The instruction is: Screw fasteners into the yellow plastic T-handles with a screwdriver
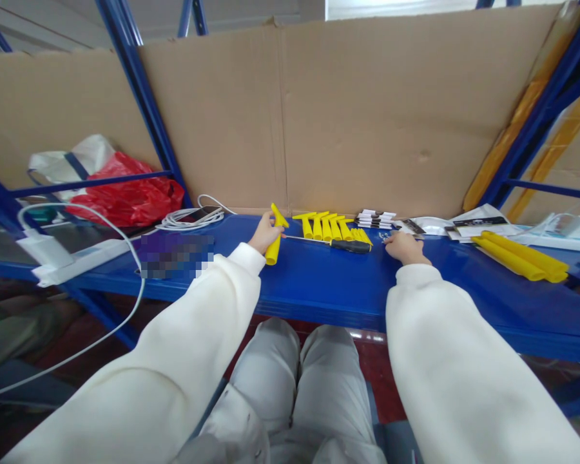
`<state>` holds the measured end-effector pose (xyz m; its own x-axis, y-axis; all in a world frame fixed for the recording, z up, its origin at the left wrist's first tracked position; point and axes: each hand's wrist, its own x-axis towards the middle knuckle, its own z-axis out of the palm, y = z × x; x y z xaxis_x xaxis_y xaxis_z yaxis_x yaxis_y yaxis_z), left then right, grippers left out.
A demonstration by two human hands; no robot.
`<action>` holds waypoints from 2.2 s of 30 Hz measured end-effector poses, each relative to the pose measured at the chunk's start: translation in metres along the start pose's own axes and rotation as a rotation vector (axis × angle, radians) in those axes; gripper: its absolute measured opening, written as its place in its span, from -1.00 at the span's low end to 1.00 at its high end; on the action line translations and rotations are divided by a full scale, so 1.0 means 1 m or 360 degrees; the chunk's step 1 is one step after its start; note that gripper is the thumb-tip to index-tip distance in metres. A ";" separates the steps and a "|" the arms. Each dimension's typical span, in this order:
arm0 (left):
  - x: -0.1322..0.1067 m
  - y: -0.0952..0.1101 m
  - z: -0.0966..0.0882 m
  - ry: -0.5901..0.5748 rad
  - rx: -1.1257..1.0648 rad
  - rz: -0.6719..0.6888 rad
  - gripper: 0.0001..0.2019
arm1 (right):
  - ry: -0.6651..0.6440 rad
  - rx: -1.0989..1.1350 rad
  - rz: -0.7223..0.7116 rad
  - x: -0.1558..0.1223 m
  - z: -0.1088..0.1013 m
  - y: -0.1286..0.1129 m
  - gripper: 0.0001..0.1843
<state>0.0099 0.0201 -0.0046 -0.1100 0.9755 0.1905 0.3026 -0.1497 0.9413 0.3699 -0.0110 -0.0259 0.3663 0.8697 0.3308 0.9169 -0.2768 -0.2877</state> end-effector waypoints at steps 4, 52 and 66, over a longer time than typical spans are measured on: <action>-0.003 -0.002 0.000 -0.0075 0.0180 0.0097 -0.33 | -0.0218 -0.0149 0.0045 -0.005 -0.006 -0.010 -0.63; -0.014 0.004 -0.002 -0.0327 0.0368 0.0144 -0.22 | -0.0224 -0.0160 -0.0679 -0.038 -0.010 -0.062 -0.45; -0.007 -0.003 -0.001 -0.0318 0.0375 0.0188 -0.24 | 0.0604 -0.0122 -0.0365 -0.038 -0.028 -0.042 -0.62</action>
<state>0.0091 0.0134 -0.0085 0.1198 0.9694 0.2141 0.5152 -0.2450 0.8213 0.3215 -0.0439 -0.0016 0.1715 0.7046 0.6885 0.9850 -0.1362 -0.1059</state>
